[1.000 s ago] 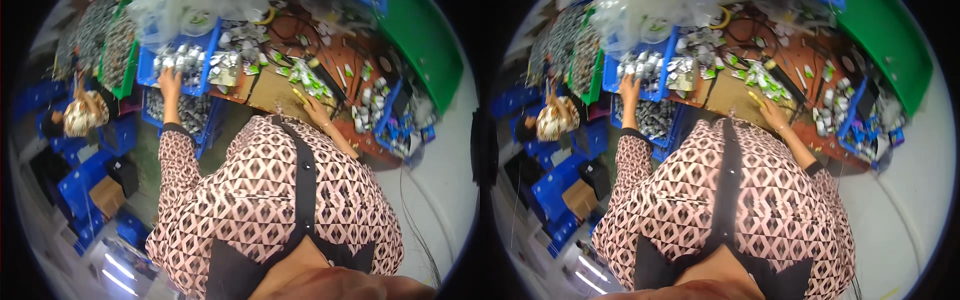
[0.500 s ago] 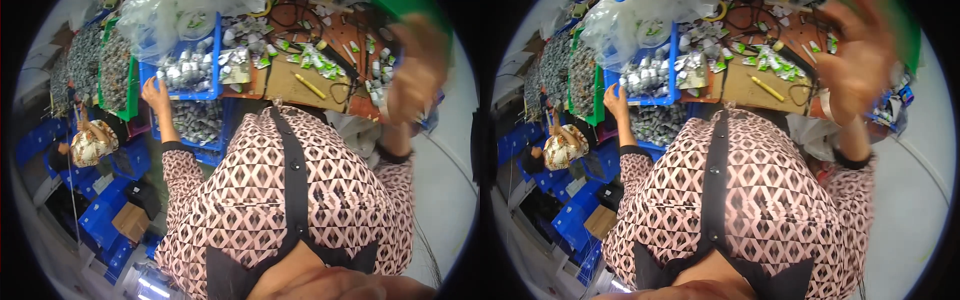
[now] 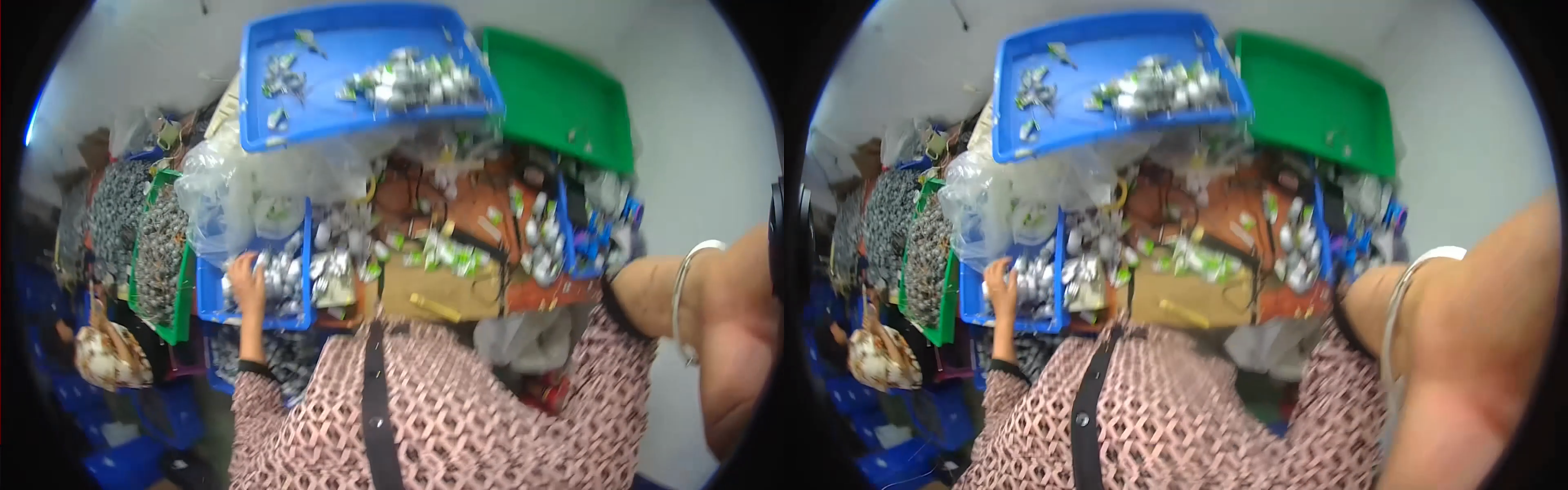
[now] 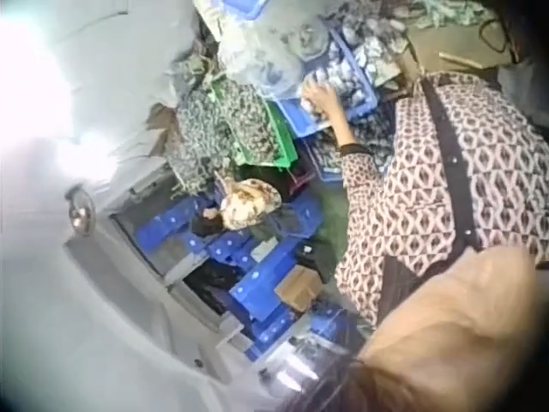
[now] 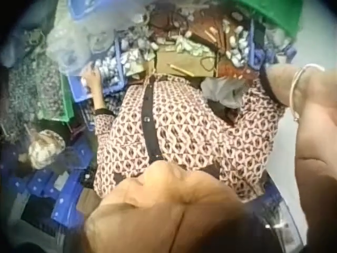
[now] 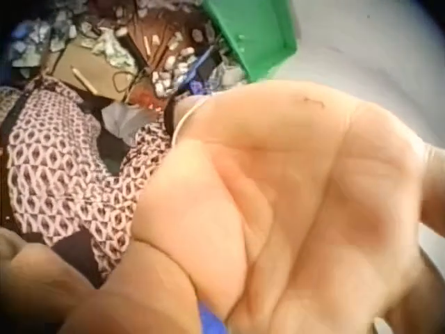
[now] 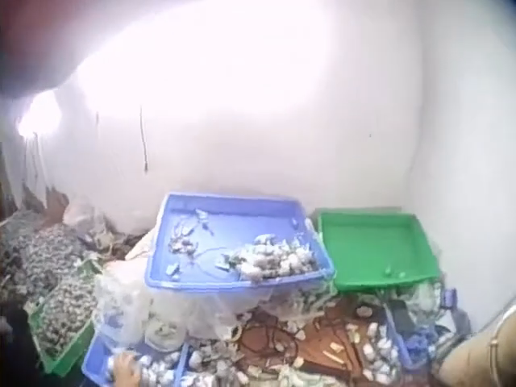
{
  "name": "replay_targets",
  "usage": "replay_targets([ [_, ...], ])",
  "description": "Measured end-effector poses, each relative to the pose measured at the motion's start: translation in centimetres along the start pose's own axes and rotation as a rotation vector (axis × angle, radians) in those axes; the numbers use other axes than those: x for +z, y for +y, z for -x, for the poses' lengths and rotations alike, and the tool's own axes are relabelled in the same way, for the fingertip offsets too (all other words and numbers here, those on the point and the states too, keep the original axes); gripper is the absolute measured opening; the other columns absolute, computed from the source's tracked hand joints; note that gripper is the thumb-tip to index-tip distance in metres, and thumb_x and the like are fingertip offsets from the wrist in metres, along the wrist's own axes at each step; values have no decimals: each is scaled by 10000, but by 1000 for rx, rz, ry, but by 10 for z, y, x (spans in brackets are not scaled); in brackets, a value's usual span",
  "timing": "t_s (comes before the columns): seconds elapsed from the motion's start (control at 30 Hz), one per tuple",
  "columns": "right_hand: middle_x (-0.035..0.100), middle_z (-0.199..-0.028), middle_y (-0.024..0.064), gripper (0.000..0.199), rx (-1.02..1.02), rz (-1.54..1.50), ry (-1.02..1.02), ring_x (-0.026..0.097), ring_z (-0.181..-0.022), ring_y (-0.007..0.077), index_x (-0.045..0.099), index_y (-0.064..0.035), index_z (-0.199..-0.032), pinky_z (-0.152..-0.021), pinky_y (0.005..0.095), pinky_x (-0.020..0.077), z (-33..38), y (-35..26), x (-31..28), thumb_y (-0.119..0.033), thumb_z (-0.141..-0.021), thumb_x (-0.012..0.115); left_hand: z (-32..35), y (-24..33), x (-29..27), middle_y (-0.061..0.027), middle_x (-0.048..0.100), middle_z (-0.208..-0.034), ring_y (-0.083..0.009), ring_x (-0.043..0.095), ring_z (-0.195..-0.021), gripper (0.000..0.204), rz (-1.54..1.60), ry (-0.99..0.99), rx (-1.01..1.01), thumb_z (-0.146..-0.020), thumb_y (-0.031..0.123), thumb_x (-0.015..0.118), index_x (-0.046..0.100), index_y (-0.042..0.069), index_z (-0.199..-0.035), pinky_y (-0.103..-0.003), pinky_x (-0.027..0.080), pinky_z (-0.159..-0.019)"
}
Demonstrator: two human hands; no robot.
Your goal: Assembling lightbulb components at a workbench in a factory.
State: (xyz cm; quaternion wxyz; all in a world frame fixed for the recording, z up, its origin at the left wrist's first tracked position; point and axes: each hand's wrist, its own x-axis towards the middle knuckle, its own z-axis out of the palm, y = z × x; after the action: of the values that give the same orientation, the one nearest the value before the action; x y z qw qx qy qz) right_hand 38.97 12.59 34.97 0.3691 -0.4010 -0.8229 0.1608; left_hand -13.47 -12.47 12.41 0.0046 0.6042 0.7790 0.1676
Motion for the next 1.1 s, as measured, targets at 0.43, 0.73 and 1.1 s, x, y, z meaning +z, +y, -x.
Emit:
replay_targets([
  [0.43,560,-1054,161,406,550,-147,-529,543,-959,330,545,-40,-1084,-796,421,441,259,93,206,-257,-747,614,-131,32,103,-202,566,-1047,-378,516,-947,381,-55,-330,113,-778,268,575,579,29,-1074,-435,406,-843],
  [0.73,502,-967,119,269,277,155,-572,518,-903,299,489,-73,-991,-728,386,453,270,59,233,-179,-767,593,-115,26,95,-173,549,-970,-356,500,-902,283,-125,-171,191,-732,216,614,620,61,-969,-436,409,-792],
  [1.1,517,-863,103,224,574,221,7,534,-801,296,538,-64,-949,-665,385,450,243,94,147,-171,-764,607,-109,55,71,-117,549,-996,-299,488,-961,225,20,10,179,-762,115,604,592,52,-978,-401,358,-863],
])
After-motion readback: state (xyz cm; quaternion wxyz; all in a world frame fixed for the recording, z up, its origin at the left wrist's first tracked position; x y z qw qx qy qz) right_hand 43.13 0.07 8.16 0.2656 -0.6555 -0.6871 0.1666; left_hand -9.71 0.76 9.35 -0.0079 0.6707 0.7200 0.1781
